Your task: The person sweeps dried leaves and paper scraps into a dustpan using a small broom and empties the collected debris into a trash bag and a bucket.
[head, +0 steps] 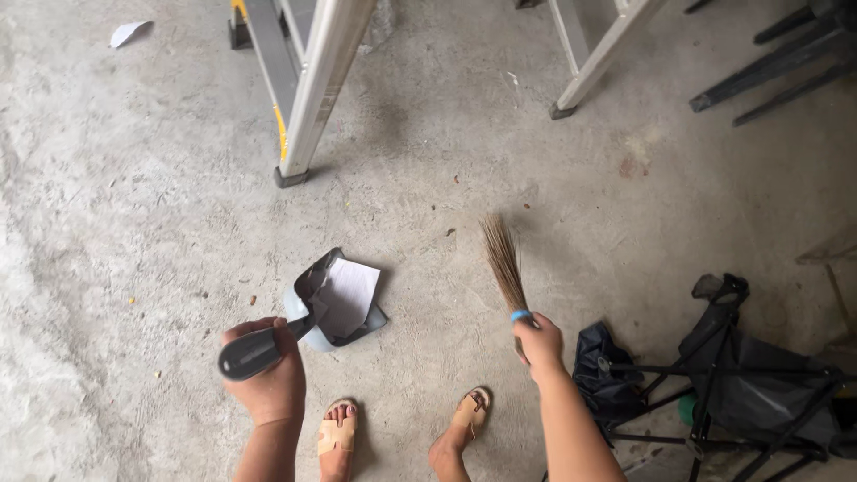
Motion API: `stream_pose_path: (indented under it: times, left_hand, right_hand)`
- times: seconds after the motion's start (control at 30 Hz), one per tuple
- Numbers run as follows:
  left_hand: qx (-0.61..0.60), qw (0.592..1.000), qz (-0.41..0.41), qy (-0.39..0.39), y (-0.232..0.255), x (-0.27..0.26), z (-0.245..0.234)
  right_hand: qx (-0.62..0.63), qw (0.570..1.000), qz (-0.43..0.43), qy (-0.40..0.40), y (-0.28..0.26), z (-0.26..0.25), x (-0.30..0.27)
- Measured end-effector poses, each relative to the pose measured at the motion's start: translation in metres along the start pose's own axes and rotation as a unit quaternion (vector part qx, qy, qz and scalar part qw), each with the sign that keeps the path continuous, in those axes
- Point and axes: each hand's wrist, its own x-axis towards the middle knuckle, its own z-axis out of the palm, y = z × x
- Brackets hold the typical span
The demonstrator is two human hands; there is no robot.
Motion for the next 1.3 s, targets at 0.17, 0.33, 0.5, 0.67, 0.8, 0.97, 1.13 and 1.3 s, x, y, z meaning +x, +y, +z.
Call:
stream_pose_path:
  times: [0.17,0.33,0.5,0.67,0.8,0.97,1.13,1.3]
  left_hand:
    - [-0.021,1.0,-0.012,0.013,-0.005,-0.006,-0.005]
    - [-0.062,0.996,-0.033,0.06,-0.019,0.003,-0.027]
    - [-0.127,0.973,-0.129,0.141,-0.047,0.055,-0.074]
    - [-0.28,0.935,-0.082,0.2,-0.064,0.089,-0.151]
    - [-0.334,0.902,-0.144,0.231,-0.044,0.13,-0.205]
    - [-0.299,0.909,-0.103,0.271,-0.029,0.182,-0.241]
    - [-0.313,0.891,-0.09,0.315,-0.046,0.24,-0.245]
    - [-0.247,0.894,-0.101,0.36,-0.087,0.305,-0.234]
  right_hand:
    - [-0.166,0.981,-0.054,-0.089,0.046,0.096,-0.015]
    - [-0.251,0.952,-0.065,-0.161,0.044,0.13,-0.125]
    - [-0.413,0.886,-0.12,-0.172,-0.015,0.139,-0.185]
    - [-0.385,0.887,-0.202,-0.154,-0.084,0.157,-0.264]
    - [-0.33,0.89,-0.284,-0.134,-0.122,0.191,-0.298]
    - [-0.262,0.889,-0.346,-0.145,-0.15,0.247,-0.292]
    - [-0.237,0.885,-0.36,-0.174,-0.181,0.29,-0.253]
    - [-0.204,0.875,-0.4,-0.18,-0.215,0.348,-0.182]
